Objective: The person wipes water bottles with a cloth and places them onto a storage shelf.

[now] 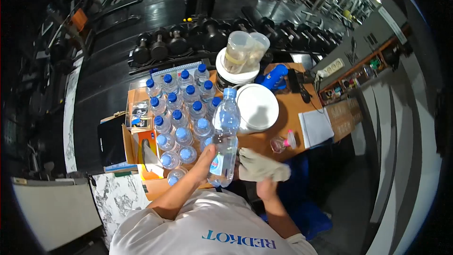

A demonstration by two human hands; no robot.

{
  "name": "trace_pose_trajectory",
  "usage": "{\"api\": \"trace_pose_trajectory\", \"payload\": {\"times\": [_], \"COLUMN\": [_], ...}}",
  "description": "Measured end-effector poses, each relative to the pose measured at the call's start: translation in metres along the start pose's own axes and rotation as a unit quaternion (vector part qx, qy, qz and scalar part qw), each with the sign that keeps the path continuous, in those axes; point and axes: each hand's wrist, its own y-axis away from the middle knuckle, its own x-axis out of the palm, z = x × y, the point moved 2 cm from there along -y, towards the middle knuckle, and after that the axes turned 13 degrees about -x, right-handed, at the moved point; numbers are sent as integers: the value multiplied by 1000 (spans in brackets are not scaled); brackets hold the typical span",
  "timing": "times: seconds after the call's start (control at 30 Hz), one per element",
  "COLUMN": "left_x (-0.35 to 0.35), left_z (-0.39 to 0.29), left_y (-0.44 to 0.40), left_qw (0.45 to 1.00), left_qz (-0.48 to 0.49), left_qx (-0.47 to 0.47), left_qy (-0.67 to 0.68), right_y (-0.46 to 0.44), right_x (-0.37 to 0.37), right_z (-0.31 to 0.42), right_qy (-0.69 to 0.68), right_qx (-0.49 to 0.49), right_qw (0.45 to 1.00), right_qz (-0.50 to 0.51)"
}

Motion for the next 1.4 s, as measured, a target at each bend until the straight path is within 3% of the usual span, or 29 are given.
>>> {"api": "trace_pose_trajectory", "payload": {"times": [0.07, 0.2, 0.27, 0.33, 0.4, 0.47, 0.5, 0.53, 0.57, 0.63, 0.67, 0.77, 0.83, 0.87, 0.9, 0.97, 1.07, 1.2, 1.27, 1.33, 1.4], "left_x": [-11, 11, 6, 14, 19, 19, 23, 30, 32, 8, 5, -8, -26, -31, -27, -4, 5, 10, 20, 35, 34], "left_z": [-1, -11, 1, 0, 5, 2, -3, -11, -16, -12, -23, -50, -46, -39, -39, -46, -44, -20, -8, -9, -7], "left_y": [-8, -10, -13, -15, -10, -9, -8, -7, -6, -11, -8, 2, 3, 3, 5, 11, 3, -23, -33, -37, -44], "left_qw": [997, 991, 990, 990, 994, 994, 995, 996, 996, 995, 994, 987, 985, 984, 982, 985, 990, 995, 992, 991, 984], "left_qz": [33, 37, 43, 9, -26, -3, -5, -41, -77, -87, -96, -125, -152, -170, -169, -155, -118, -56, -83, -85, -168], "left_qx": [-44, -51, -66, -53, -93, -81, -74, -54, -32, 34, 49, 90, 77, 55, 67, 59, 60, 29, -6, -9, 14], "left_qy": [-57, -115, -114, -132, -58, -70, -68, -56, -42, -24, -8, 35, 10, -17, -45, -46, -51, -71, -90, -98, 51], "right_y": [-15, -33, -40, -58, -65, -81, -84, -79, -126, -109, -98, -77, -73, -63, -56, -58, -64, -95, -101, -129, -120], "right_x": [7, -11, -14, -16, -11, 5, 12, 32, 84, 107, 114, 109, 86, 68, 57, 29, -9, -25, -32, 41, 41], "right_z": [28, 55, 59, 65, 61, 60, 51, 37, 94, 94, 94, 79, 62, 40, 51, 35, 20, 44, 34, 63, 82], "right_qy": [-145, -170, -121, -6, -9, 35, 341, 385, 363, 370, 289, 212, -17, 29, -45, 31, -26, -56, 68, 215, 332], "right_qx": [69, 63, 54, -22, -43, -94, -124, -148, -228, -210, -191, -178, -100, -42, 130, 77, 36, -48, 62, -166, -246], "right_qw": [955, 945, 952, 974, 960, 981, 926, 901, 895, 831, 859, 856, 937, 945, 970, 995, 994, 986, 996, 960, 860], "right_qz": [-247, -271, -275, -226, -276, -164, 105, 133, 123, 360, 378, 436, 335, 322, 199, 57, -96, -150, 9, 64, 301]}}
